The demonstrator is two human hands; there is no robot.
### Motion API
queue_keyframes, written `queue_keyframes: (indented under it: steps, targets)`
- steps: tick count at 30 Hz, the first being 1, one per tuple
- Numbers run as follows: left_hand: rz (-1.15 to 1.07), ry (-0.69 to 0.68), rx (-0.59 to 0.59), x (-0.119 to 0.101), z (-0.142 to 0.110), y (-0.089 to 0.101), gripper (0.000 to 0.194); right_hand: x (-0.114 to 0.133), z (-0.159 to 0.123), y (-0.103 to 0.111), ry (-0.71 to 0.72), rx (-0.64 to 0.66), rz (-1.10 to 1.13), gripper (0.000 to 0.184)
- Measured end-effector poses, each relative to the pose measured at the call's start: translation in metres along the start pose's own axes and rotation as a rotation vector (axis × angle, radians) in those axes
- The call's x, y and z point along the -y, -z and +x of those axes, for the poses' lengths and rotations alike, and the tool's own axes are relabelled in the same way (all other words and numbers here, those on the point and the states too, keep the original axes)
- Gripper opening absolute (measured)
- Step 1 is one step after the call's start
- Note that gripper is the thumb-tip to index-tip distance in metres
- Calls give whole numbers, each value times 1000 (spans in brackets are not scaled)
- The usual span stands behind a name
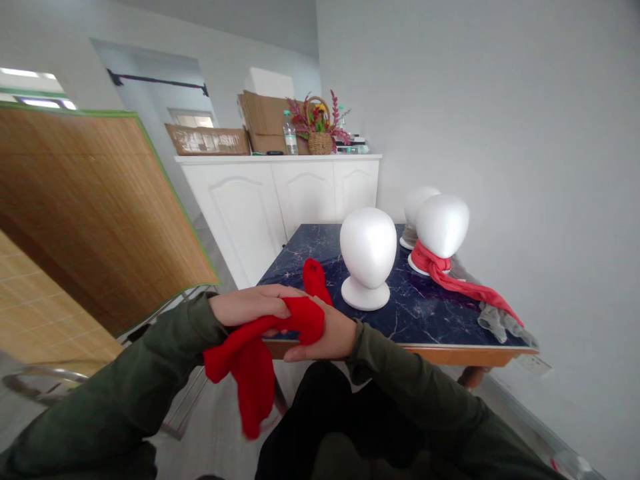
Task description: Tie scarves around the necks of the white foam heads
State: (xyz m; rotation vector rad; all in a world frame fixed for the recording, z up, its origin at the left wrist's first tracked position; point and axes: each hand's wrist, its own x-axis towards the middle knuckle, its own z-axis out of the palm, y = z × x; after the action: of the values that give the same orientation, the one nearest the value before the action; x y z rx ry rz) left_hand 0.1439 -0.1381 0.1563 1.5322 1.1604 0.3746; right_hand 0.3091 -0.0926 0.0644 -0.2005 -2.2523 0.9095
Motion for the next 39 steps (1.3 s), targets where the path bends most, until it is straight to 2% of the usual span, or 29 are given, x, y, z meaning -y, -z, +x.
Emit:
queue_keyframes:
  steps: [2, 3, 4, 6, 8, 11, 14, 17, 20, 23, 25, 28, 29, 30, 31, 33, 34, 36, 38, 39]
  targets:
    - [58, -52, 71, -15, -4, -5, 24, 4, 1, 0, -52, 152, 269, 44]
    - [81, -69, 66, -18, -4, -6, 22, 5, -3, 1, -112, 164, 390, 34]
    - [88, -79, 39, -18, -3, -6, 21, 5, -8, 4, -178, 118, 496, 29]
    - [54, -79, -35, -14, 0, -4, 24, 7, -20, 12, -279, -64, 670, 29]
    - [-39, -62, -56, -5, 4, 0, 38, 9, -31, 21, -328, -213, 837, 39]
    - [-210, -46, -15, 8, 13, 5, 50, 11, -43, 37, -354, -245, 1022, 38]
    - [-327, -89, -48, 11, 21, 8, 38, 3, -59, 51, -324, -325, 1095, 32]
    - [-460, -223, -214, 3, 23, 13, 26, -15, -85, 56, -307, -389, 1105, 21]
    - [-585, -411, -412, -12, 22, 17, 19, -33, -114, 47, -294, -415, 1054, 10]
    - [-652, -548, -515, -28, 23, 17, 12, -42, -136, 36, -337, -378, 900, 4]
    - [-638, -582, -534, -38, 25, 15, 11, -43, -142, 34, -395, -234, 789, 17]
    - [-535, -564, -488, -51, 25, 10, 15, -42, -137, 38, -429, 71, 811, 68]
    - [-492, -553, -459, -56, 24, 8, 17, -42, -132, 38, -430, 111, 856, 79]
    - [-449, -542, -431, -60, 23, 6, 19, -43, -125, 37, -436, 83, 888, 83]
    - [-408, -530, -409, -63, 22, 5, 20, -45, -117, 35, -450, -1, 884, 81]
    - [-341, -504, -400, -71, 19, 3, 22, -50, -98, 24, -493, -214, 753, 73]
    - [-318, -489, -419, -74, 18, 3, 23, -52, -88, 17, -490, -277, 664, 72]
    - [-297, -449, -486, -80, 16, 5, 21, -54, -69, 2, -412, -234, 570, 79]
    - [-282, -407, -555, -83, 14, 6, 21, -48, -52, -11, -305, -116, 606, 82]
    - [-262, -385, -567, -84, 12, 7, 21, -43, -45, -14, -269, -98, 628, 79]
